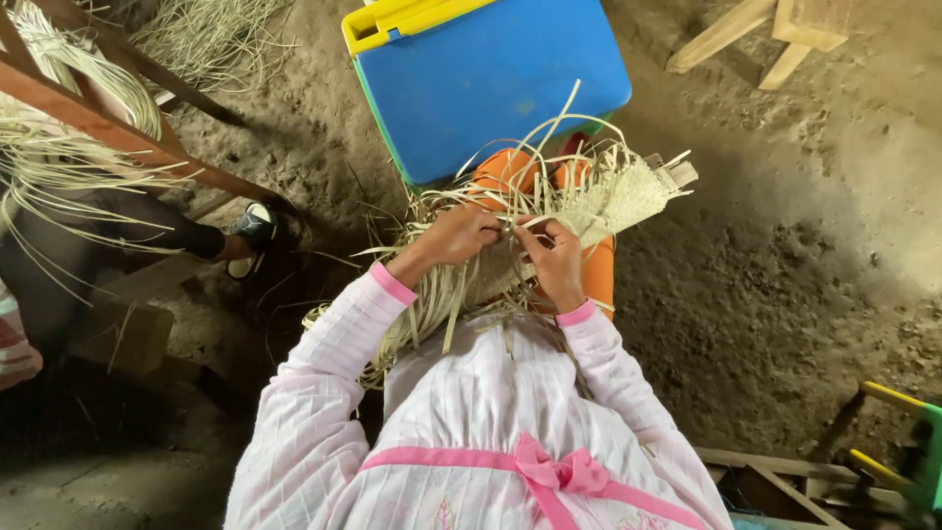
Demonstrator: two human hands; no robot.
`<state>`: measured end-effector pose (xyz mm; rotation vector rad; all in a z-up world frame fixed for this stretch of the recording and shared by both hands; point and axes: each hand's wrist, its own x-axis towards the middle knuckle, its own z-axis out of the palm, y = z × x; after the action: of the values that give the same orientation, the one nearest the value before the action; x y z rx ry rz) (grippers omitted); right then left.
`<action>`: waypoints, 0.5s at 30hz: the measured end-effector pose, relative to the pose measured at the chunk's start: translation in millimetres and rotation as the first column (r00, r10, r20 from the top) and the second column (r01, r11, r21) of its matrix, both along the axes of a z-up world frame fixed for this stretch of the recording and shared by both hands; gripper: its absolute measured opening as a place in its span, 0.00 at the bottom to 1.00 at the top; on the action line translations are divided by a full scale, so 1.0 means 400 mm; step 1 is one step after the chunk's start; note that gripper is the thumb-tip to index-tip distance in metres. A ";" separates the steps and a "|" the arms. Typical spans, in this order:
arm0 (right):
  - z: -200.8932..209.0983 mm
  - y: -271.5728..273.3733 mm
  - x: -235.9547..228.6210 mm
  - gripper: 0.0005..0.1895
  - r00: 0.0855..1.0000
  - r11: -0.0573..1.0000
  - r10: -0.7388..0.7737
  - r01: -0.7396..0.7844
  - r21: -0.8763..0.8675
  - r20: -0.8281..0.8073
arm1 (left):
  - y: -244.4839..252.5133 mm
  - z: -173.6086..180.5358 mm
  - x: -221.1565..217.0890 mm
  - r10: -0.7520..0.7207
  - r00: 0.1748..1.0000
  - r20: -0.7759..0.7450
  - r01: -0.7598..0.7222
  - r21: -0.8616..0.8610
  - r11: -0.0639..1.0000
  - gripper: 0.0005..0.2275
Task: Weaving straw or plant fibers by hand to create a handcrafted product like a hat or mat.
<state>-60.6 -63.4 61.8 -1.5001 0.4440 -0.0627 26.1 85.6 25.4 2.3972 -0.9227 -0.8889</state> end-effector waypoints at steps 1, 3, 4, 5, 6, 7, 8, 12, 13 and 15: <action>0.004 0.000 -0.004 0.09 1.000 1.000 -0.001 0.001 0.002 -0.008 | 0.000 -0.016 0.001 0.016 1.000 -0.021 -0.017 -0.016 1.000 0.10; 0.010 -0.002 0.001 0.10 1.000 1.000 -0.004 0.004 0.004 -0.014 | 0.000 -0.020 0.001 0.031 0.999 -0.040 -0.032 -0.033 0.999 0.11; 0.010 -0.005 0.010 0.09 1.000 1.000 0.007 -0.007 0.003 -0.010 | 0.000 -0.010 -0.001 0.034 0.999 -0.027 -0.035 -0.036 0.999 0.09; 0.011 -0.009 0.018 0.08 1.000 1.000 0.017 -0.017 0.003 -0.005 | 0.001 0.001 -0.003 0.037 0.999 -0.013 -0.037 -0.038 0.999 0.08; 0.006 -0.007 0.023 0.08 1.000 1.000 0.016 -0.016 0.003 -0.004 | 0.000 0.013 -0.004 0.036 0.999 -0.012 -0.036 -0.038 0.999 0.08; 0.001 -0.006 0.029 0.08 1.000 1.000 0.018 -0.018 0.009 0.001 | -0.002 0.025 -0.005 0.025 0.999 0.033 -0.026 0.002 1.000 0.08; -0.004 -0.007 0.034 0.08 1.000 1.000 0.019 -0.020 0.014 0.006 | -0.005 0.036 -0.006 0.013 0.997 0.077 -0.017 0.041 0.999 0.08; -0.007 -0.014 0.020 0.11 1.000 0.999 -0.008 0.009 -0.045 0.022 | 0.001 0.037 -0.016 0.009 0.993 0.116 -0.015 0.047 0.999 0.09; 0.005 -0.013 0.014 0.10 1.000 1.000 -0.014 0.015 0.026 -0.014 | 0.003 0.043 -0.014 0.019 0.995 0.103 -0.024 0.052 0.998 0.09; 0.036 -0.004 -0.001 0.10 0.998 0.995 -0.025 0.031 0.099 -0.063 | 0.006 0.048 -0.022 0.021 0.997 0.076 -0.025 0.060 0.998 0.10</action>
<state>-60.9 -65.0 76.1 -1.4006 0.5112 -0.0160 17.5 88.0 44.8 2.5038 -0.9058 -0.8351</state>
